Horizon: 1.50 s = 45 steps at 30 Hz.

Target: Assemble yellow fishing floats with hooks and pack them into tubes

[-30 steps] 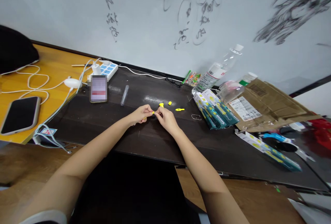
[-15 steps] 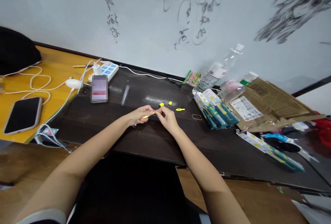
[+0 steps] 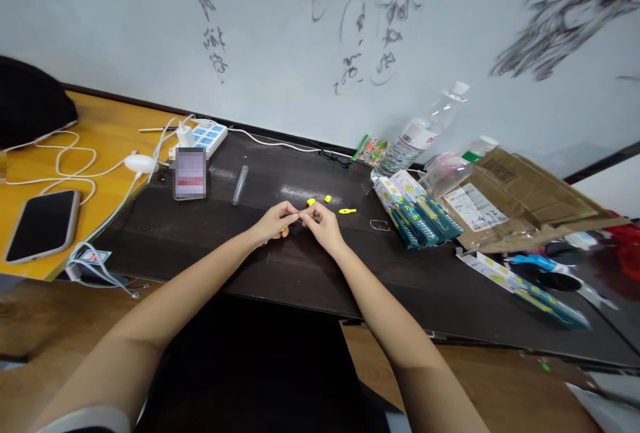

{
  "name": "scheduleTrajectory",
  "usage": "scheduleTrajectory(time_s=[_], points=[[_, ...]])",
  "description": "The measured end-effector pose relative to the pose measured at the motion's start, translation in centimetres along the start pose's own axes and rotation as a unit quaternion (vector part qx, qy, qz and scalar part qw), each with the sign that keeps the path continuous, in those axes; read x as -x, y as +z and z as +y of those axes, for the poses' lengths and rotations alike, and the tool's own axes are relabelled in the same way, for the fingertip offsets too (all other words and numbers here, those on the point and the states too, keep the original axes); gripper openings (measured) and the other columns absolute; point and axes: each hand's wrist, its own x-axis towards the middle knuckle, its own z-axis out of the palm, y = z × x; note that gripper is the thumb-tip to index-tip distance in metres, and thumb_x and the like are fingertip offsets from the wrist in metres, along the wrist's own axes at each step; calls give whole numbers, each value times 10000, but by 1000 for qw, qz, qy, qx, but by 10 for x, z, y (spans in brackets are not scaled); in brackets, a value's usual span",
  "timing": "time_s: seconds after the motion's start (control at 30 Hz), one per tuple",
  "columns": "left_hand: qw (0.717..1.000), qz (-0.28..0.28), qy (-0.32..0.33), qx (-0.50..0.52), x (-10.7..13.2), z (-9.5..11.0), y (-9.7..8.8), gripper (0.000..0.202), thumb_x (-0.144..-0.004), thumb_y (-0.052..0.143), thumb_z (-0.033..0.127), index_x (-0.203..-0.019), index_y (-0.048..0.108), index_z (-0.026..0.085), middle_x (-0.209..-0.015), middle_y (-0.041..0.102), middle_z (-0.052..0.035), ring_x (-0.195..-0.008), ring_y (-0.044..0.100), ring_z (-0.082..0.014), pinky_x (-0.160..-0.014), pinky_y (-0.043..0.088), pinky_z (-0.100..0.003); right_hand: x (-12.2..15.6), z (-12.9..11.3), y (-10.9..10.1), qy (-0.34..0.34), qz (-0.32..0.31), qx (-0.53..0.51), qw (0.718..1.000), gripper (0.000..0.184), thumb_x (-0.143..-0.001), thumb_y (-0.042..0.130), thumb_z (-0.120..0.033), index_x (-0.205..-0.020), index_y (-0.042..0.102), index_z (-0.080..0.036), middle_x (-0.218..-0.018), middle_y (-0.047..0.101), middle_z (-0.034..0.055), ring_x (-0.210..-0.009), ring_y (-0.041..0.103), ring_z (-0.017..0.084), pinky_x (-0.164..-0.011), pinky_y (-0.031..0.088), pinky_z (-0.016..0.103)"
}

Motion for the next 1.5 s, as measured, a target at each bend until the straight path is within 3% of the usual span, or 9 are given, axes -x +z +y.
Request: scheduleTrajectory(time_s=[0.1,0.27,0.47,0.63,0.83,1.07,1.2,1.3,1.5], points=[[990,28,75,-117,0,-4,1,181,-844,532,342,-890,504,169,-896,601,-12,-369,446,-6,-352,281,-159,-2,3,0,12,-24,-30,999,246,-797,602,-429,-779,541,-191,-674,598,4,-637,584,137,-641,470,278],[971,38,118,-202,6,-1,3,149,-893,425,324,-900,474,183,-601,525,69,-360,421,-40,-419,327,-171,-2,4,0,-12,-17,-32,999,212,-815,582,-381,-773,467,-209,-689,585,-11,-656,578,136,-647,464,273],[985,13,100,-139,3,-6,3,175,-879,445,340,-796,395,194,-515,492,85,-347,373,-37,-396,263,-151,1,2,0,-69,-23,53,996,195,-853,537,-337,-714,503,-205,-713,602,14,-690,587,154,-697,475,294],[998,-37,50,1,-3,-6,3,229,-863,483,398,-811,369,206,-496,484,104,-275,303,-18,-327,182,-126,0,1,-3,-68,-23,13,997,166,-847,552,-337,-762,519,-199,-765,599,19,-726,600,155,-717,486,299],[996,-16,67,-61,0,1,2,239,-862,510,413,-875,427,189,-570,583,59,-300,437,-40,-303,255,-117,-2,1,-8,-92,-48,53,993,233,-803,579,-261,-1023,527,-204,-874,543,17,-756,518,144,-712,447,293],[996,-30,47,-69,3,5,4,190,-886,483,365,-885,404,192,-602,616,34,-317,495,-64,-294,273,-116,-2,-3,-6,-59,-72,6,996,157,-876,506,-343,-847,544,-194,-797,548,4,-758,521,143,-748,422,299],[996,28,44,-76,3,8,3,205,-916,404,394,-944,426,192,-755,646,-6,-411,582,-87,-331,354,-138,-3,0,-3,-3,-106,-62,992,235,-843,562,-414,-782,495,-198,-668,565,-26,-638,526,125,-665,419,273],[985,100,84,-116,3,8,-1,244,-917,392,425,-968,446,193,-906,659,-49,-572,649,-123,-460,476,-213,-5,4,-2,60,-81,-143,985,282,-798,617,-442,-754,470,-204,-602,587,-36,-560,533,111,-610,424,257],[917,302,232,-122,-2,8,-12,295,-892,463,380,-1106,454,178,-1161,590,-125,-1023,607,-188,-838,499,-336,-10,5,-7,143,8,-352,925,326,-706,726,-402,-740,457,-219,-605,611,-51,-584,596,109,-669,531,287]])
